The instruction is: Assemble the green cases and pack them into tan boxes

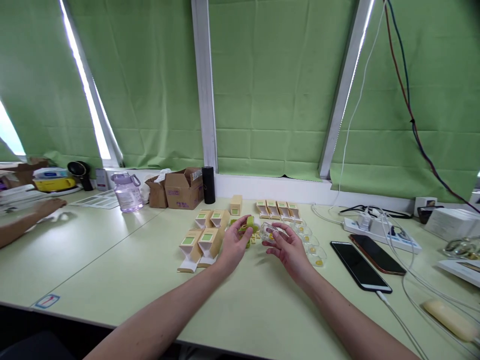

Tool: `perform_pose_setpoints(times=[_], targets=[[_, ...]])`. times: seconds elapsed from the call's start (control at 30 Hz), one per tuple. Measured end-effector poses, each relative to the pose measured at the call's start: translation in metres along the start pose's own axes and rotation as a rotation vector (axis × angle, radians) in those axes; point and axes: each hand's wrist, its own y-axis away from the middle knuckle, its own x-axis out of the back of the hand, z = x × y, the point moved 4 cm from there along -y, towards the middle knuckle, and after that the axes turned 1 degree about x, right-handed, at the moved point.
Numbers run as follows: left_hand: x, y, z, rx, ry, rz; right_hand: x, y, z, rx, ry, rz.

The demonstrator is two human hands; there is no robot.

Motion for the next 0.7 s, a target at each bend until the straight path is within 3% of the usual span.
perform_pose_setpoints(times=[0.13, 0.4, 0.7], targets=[[-0.001, 0.0, -0.001, -0.063, -0.091, -0.015, -0.001, 0.0, 0.0, -0.028, -0.097, -0.061], [0.001, 0.0, -0.009, -0.156, -0.278, -0.057, 0.001, -0.002, 0.002, -0.018, -0.128, -0.048], [-0.004, 0.005, 0.004, -0.273, -0.395, -0.108, 0.001, -0.003, 0.002, -0.015, -0.137, -0.046]])
